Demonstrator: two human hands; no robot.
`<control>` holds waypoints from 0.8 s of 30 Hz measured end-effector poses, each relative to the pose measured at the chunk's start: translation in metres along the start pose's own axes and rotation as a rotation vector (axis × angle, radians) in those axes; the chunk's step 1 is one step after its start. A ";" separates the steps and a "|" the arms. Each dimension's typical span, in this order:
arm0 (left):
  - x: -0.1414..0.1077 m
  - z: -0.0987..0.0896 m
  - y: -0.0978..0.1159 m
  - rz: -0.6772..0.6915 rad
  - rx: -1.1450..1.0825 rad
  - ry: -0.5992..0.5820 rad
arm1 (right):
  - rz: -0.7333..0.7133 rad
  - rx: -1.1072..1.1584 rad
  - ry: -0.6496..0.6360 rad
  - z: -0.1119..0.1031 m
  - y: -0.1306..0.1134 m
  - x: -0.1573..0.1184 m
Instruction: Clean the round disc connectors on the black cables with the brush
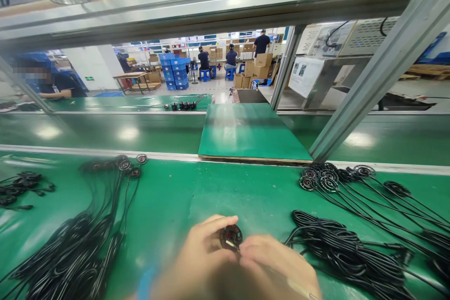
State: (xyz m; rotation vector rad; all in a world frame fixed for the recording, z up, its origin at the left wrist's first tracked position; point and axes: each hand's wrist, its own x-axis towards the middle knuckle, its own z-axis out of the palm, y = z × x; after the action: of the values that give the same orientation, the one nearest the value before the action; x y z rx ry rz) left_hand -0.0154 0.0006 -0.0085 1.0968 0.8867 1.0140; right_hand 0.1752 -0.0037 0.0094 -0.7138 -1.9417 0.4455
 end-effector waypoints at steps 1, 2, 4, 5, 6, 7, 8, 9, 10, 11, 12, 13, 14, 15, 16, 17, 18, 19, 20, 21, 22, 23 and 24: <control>0.000 0.000 -0.001 -0.002 0.027 -0.002 | -0.034 -0.052 -0.029 0.001 0.001 -0.001; 0.000 0.001 -0.002 -0.005 0.051 0.005 | -0.059 -0.105 -0.040 0.003 0.003 -0.004; -0.001 0.003 -0.004 0.003 0.097 0.032 | -0.065 -0.203 -0.011 0.011 0.006 -0.014; -0.001 0.003 -0.006 0.013 0.123 0.049 | -0.062 -0.237 0.004 0.017 0.008 -0.019; -0.002 0.003 -0.008 0.028 0.155 0.063 | -0.062 -0.261 0.011 0.023 0.009 -0.025; -0.002 0.003 -0.010 0.046 0.191 0.071 | -0.065 -0.275 0.009 0.029 0.010 -0.030; -0.003 0.002 -0.013 0.069 0.233 0.076 | -0.066 -0.292 0.007 0.034 0.010 -0.034; -0.004 0.001 -0.015 0.098 0.278 0.076 | -0.060 -0.306 0.011 0.039 0.010 -0.037; -0.005 0.000 -0.018 0.131 0.322 0.073 | -0.054 -0.315 0.018 0.042 0.009 -0.038; -0.006 -0.001 -0.020 0.167 0.364 0.066 | -0.044 -0.322 0.029 0.043 0.008 -0.037; -0.007 -0.001 -0.021 0.196 0.398 0.061 | -0.030 -0.328 0.040 0.044 0.006 -0.035; -0.007 -0.001 -0.021 0.212 0.421 0.063 | -0.022 -0.321 0.054 0.042 0.005 -0.032; -0.006 0.000 -0.021 0.208 0.427 0.070 | -0.015 -0.296 0.077 0.039 0.004 -0.029; -0.005 0.001 -0.020 0.179 0.406 0.080 | -0.005 -0.257 0.103 0.035 0.003 -0.025; -0.003 0.003 -0.017 0.131 0.353 0.092 | 0.009 -0.214 0.133 0.030 0.002 -0.020; -0.001 0.004 -0.014 0.076 0.274 0.105 | 0.036 -0.169 0.182 0.024 0.002 -0.017; 0.001 0.006 -0.011 0.026 0.184 0.117 | 0.073 -0.127 0.239 0.018 0.002 -0.014; 0.003 0.007 -0.008 -0.014 0.098 0.123 | 0.120 -0.096 0.294 0.012 0.002 -0.011; 0.004 0.007 -0.005 -0.039 0.027 0.126 | 0.175 -0.081 0.337 0.007 0.003 -0.009; 0.005 0.007 -0.003 -0.051 -0.018 0.129 | 0.222 -0.076 0.362 0.004 0.004 -0.008; 0.006 0.007 -0.001 -0.056 -0.037 0.128 | 0.256 -0.073 0.364 0.002 0.004 -0.007; 0.006 0.007 0.001 -0.061 -0.040 0.123 | 0.273 -0.073 0.345 0.001 0.005 -0.006; 0.005 0.006 0.002 -0.067 -0.035 0.116 | 0.271 -0.077 0.312 0.002 0.006 -0.006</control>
State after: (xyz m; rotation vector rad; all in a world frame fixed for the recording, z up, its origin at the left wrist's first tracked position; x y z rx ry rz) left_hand -0.0085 0.0041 -0.0055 0.9805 0.9894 1.0415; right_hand 0.1771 -0.0030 0.0009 -1.0387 -1.5823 0.3981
